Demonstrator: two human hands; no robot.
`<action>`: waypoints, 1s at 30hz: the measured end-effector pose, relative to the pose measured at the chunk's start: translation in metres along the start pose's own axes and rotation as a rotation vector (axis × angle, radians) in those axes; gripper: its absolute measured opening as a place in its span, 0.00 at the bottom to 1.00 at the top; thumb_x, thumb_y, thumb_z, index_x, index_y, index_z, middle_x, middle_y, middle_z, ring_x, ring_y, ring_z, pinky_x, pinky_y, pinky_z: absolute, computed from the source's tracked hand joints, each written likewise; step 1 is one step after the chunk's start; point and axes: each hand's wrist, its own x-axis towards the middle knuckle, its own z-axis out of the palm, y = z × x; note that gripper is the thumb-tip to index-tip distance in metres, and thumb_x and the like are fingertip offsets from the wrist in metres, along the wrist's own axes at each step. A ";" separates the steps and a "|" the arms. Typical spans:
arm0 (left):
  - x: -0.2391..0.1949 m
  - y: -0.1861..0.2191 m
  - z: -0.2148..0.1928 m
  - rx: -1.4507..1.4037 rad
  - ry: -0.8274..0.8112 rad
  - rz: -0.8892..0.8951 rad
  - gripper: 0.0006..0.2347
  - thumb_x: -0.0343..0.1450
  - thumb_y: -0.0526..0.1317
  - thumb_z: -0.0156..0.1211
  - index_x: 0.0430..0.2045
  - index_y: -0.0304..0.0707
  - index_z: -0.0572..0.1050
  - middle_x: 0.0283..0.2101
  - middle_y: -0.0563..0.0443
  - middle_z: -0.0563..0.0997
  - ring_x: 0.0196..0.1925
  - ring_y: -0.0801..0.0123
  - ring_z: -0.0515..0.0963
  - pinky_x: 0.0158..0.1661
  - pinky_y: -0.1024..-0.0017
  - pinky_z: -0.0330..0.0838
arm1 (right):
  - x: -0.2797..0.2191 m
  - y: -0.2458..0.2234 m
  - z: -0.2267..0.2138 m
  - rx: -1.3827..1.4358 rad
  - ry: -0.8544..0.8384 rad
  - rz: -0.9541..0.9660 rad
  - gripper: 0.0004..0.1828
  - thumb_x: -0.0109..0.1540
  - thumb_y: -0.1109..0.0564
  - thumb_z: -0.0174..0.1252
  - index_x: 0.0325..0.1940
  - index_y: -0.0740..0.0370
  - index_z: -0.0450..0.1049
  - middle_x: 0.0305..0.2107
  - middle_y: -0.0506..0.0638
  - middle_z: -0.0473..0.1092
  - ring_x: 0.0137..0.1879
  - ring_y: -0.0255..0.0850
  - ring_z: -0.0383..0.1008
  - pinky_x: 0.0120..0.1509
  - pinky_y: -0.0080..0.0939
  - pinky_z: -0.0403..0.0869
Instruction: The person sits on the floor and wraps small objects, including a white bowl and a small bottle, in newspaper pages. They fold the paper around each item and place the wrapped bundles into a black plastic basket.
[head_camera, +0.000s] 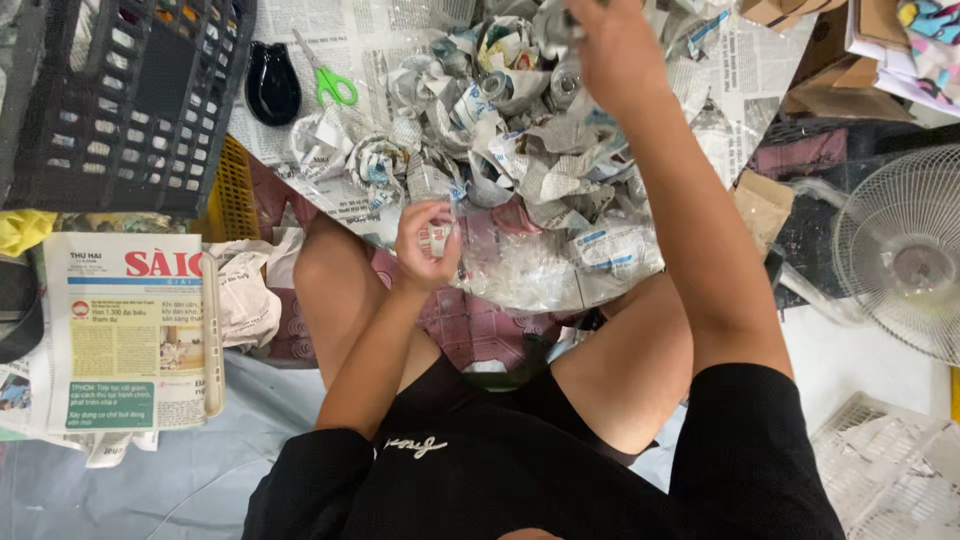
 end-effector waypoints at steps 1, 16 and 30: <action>0.002 0.000 0.002 -0.002 -0.004 0.011 0.21 0.69 0.25 0.61 0.57 0.32 0.66 0.53 0.37 0.74 0.43 0.64 0.81 0.45 0.71 0.78 | 0.008 0.000 0.005 -0.035 -0.012 -0.051 0.35 0.59 0.69 0.63 0.71 0.56 0.70 0.58 0.65 0.66 0.60 0.65 0.68 0.59 0.57 0.72; 0.005 0.009 0.000 -0.003 -0.096 -0.066 0.22 0.70 0.24 0.60 0.59 0.34 0.65 0.52 0.41 0.75 0.39 0.70 0.79 0.40 0.75 0.74 | 0.019 -0.002 0.008 0.030 -0.055 -0.043 0.25 0.64 0.61 0.66 0.66 0.60 0.72 0.50 0.63 0.72 0.51 0.63 0.73 0.52 0.57 0.72; 0.000 0.003 0.004 -0.047 -0.087 -0.091 0.23 0.71 0.25 0.60 0.61 0.33 0.64 0.52 0.43 0.75 0.38 0.74 0.75 0.40 0.76 0.72 | 0.005 0.031 0.025 0.104 -0.041 0.182 0.23 0.65 0.51 0.70 0.60 0.60 0.73 0.50 0.62 0.74 0.56 0.61 0.74 0.60 0.56 0.72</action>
